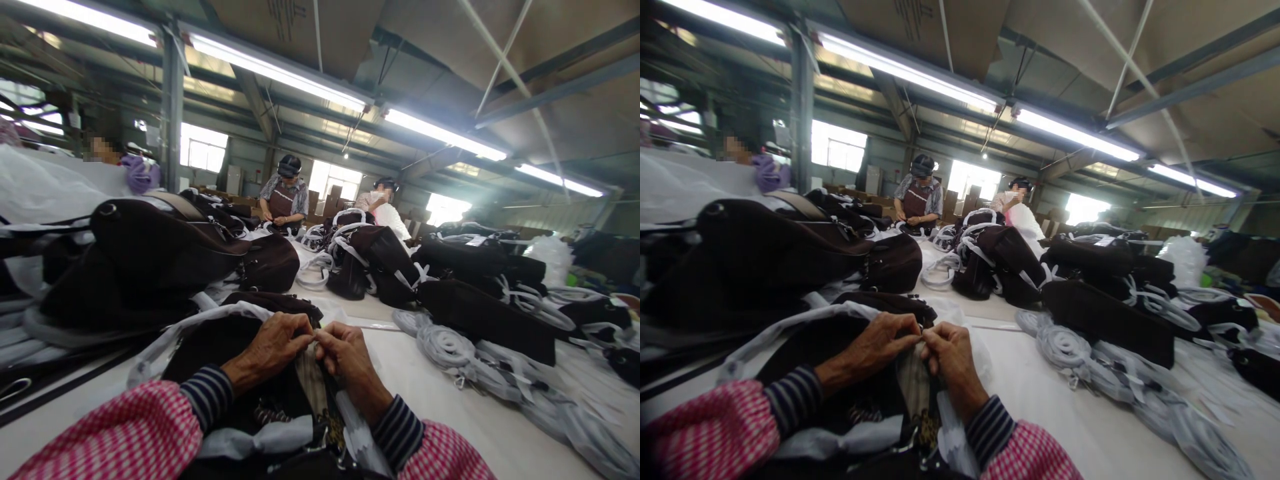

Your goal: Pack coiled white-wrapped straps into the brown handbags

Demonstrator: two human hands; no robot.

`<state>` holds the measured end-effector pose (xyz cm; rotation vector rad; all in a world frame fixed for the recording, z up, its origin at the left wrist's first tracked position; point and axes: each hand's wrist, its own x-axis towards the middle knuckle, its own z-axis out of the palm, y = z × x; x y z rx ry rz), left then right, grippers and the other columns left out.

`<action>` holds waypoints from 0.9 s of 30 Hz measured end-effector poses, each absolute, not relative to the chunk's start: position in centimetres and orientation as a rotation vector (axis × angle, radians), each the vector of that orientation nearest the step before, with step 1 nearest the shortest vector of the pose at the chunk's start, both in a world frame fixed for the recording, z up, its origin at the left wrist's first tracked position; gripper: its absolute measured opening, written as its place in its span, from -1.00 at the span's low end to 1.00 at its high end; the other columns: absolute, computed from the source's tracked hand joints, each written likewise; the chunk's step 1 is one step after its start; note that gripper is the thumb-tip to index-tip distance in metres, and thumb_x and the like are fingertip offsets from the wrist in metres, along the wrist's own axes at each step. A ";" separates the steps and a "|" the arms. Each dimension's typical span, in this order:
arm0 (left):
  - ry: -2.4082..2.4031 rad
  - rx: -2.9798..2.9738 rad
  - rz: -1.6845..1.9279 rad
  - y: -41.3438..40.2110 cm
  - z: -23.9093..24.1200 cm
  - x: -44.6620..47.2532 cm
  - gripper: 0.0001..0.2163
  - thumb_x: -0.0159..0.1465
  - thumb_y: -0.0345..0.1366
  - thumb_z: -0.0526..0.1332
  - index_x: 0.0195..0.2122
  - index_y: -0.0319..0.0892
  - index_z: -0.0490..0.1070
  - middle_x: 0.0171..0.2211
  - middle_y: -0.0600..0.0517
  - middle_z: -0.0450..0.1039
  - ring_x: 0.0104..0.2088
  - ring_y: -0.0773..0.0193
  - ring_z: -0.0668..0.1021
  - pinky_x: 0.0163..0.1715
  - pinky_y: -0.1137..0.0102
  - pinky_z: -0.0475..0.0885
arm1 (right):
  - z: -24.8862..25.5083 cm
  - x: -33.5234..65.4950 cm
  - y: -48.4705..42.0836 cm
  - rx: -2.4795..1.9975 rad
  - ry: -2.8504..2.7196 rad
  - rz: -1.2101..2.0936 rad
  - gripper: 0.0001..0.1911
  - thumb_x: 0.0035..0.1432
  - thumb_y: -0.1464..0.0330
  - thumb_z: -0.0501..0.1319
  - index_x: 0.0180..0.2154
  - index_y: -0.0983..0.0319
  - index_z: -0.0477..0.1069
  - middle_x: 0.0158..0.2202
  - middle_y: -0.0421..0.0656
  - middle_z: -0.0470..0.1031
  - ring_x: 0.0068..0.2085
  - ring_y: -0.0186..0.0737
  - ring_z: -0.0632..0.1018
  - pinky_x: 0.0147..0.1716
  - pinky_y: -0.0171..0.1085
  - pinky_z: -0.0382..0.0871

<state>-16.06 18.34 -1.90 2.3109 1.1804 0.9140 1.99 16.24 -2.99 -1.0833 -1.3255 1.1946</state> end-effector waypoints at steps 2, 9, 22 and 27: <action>1.209 2.350 0.900 18.3 -2.1 -16.0 -0.82 0.34 -0.25 0.21 -0.30 -0.17 0.57 -0.38 0.03 0.59 -0.33 0.17 0.56 -0.32 0.35 0.26 | -3.1 1.9 16.2 -1.093 -1.324 1.191 -0.59 -0.02 0.07 0.41 -0.51 0.28 0.42 -0.62 -0.21 0.49 -0.75 -0.52 0.24 -0.73 -0.42 -0.11; 1.291 2.470 0.847 18.3 -2.6 -15.8 -0.85 0.39 -0.25 0.19 -0.23 -0.15 0.54 -0.29 -0.01 0.57 -0.22 0.12 0.57 -0.18 0.30 0.27 | -3.6 2.2 16.6 -1.097 -1.200 1.324 -0.57 -0.10 0.07 0.45 -0.50 0.28 0.41 -0.60 -0.20 0.51 -0.75 -0.53 0.26 -0.74 -0.44 -0.14; 1.342 2.567 0.751 18.1 -2.5 -15.6 -0.85 0.42 -0.28 0.18 -0.23 -0.16 0.53 -0.32 -0.02 0.54 -0.24 0.12 0.57 -0.24 0.32 0.26 | -3.9 2.0 16.6 -1.129 -1.307 1.186 -0.58 -0.01 0.07 0.40 -0.54 0.27 0.39 -0.64 -0.21 0.48 -0.76 -0.52 0.23 -0.73 -0.41 -0.10; 1.339 2.568 0.738 18.0 -2.2 -15.5 -0.82 0.43 -0.26 0.17 -0.25 -0.15 0.53 -0.33 -0.02 0.54 -0.26 0.14 0.58 -0.25 0.33 0.26 | -3.8 2.0 16.6 -1.141 -1.262 1.215 -0.57 -0.06 0.05 0.41 -0.52 0.27 0.39 -0.63 -0.20 0.49 -0.76 -0.51 0.25 -0.74 -0.42 -0.10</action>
